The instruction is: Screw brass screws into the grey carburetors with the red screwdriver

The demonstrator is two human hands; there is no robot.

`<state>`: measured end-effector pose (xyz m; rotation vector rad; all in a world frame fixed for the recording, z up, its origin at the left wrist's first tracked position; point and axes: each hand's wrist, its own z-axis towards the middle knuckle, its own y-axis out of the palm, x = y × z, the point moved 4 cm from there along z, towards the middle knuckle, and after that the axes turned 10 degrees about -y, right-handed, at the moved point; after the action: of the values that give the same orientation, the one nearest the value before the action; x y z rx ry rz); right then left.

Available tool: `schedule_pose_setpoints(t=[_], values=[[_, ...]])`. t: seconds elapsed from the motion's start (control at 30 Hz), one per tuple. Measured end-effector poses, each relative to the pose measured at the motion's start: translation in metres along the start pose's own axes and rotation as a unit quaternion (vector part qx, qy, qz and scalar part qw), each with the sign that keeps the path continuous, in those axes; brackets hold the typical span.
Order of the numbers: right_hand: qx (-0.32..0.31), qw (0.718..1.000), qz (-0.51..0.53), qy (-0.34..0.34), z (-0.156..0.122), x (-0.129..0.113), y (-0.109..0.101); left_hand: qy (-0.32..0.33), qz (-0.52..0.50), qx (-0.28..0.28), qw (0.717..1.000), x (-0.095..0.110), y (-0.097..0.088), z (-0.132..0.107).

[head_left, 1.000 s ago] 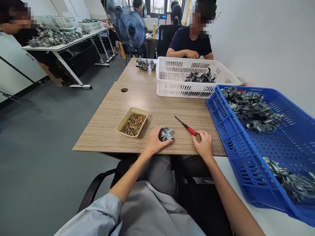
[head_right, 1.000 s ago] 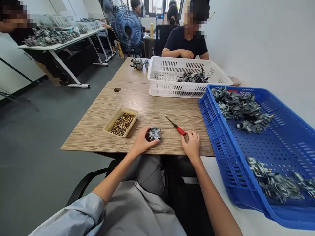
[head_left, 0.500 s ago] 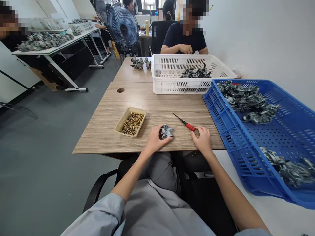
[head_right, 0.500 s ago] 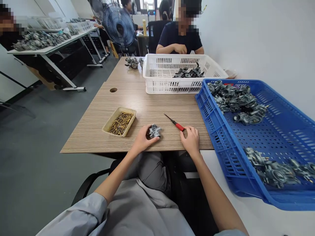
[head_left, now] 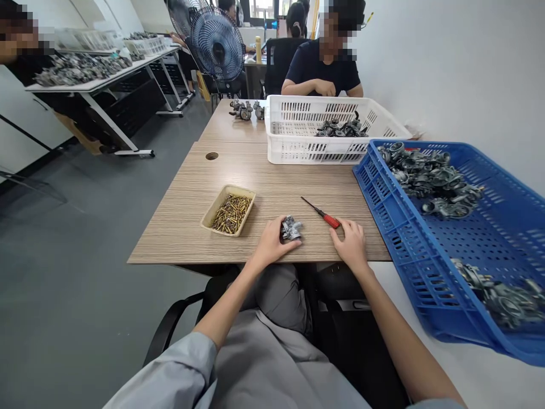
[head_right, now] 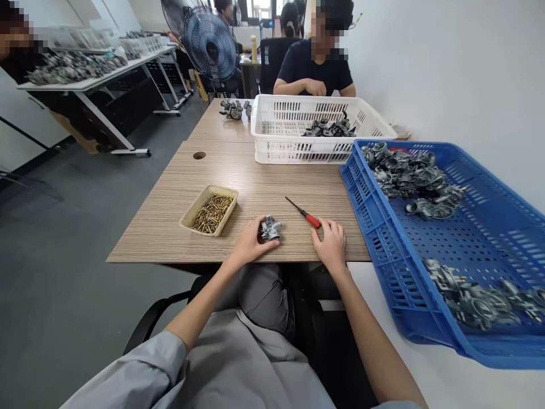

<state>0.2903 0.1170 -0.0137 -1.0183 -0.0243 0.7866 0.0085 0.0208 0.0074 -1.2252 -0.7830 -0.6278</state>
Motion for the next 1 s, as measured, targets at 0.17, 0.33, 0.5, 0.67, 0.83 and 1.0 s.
schedule_pose_setpoints(t=[0.17,0.33,0.5,0.67,0.83,1.0], values=[[-0.003,1.0,0.011,0.002,-0.001,-0.001,-0.001,0.027,0.059,-0.028,0.998,0.002,0.006,-0.001],[0.014,1.0,0.012,0.009,0.0,-0.001,-0.002,0.036,0.064,-0.034,0.997,0.003,0.007,-0.002],[0.007,1.0,0.008,0.009,0.0,-0.002,-0.002,0.027,0.056,-0.018,0.998,0.003,0.006,-0.002],[0.008,1.0,0.015,0.014,-0.001,-0.002,-0.003,0.014,0.078,-0.02,0.997,0.006,0.005,-0.004],[0.005,1.0,0.015,-0.003,-0.001,-0.003,-0.003,0.077,0.036,-0.045,0.995,0.02,-0.001,-0.01],[-0.004,1.0,0.013,-0.002,-0.001,-0.004,-0.003,0.08,0.016,-0.059,0.995,0.025,-0.004,-0.012]])
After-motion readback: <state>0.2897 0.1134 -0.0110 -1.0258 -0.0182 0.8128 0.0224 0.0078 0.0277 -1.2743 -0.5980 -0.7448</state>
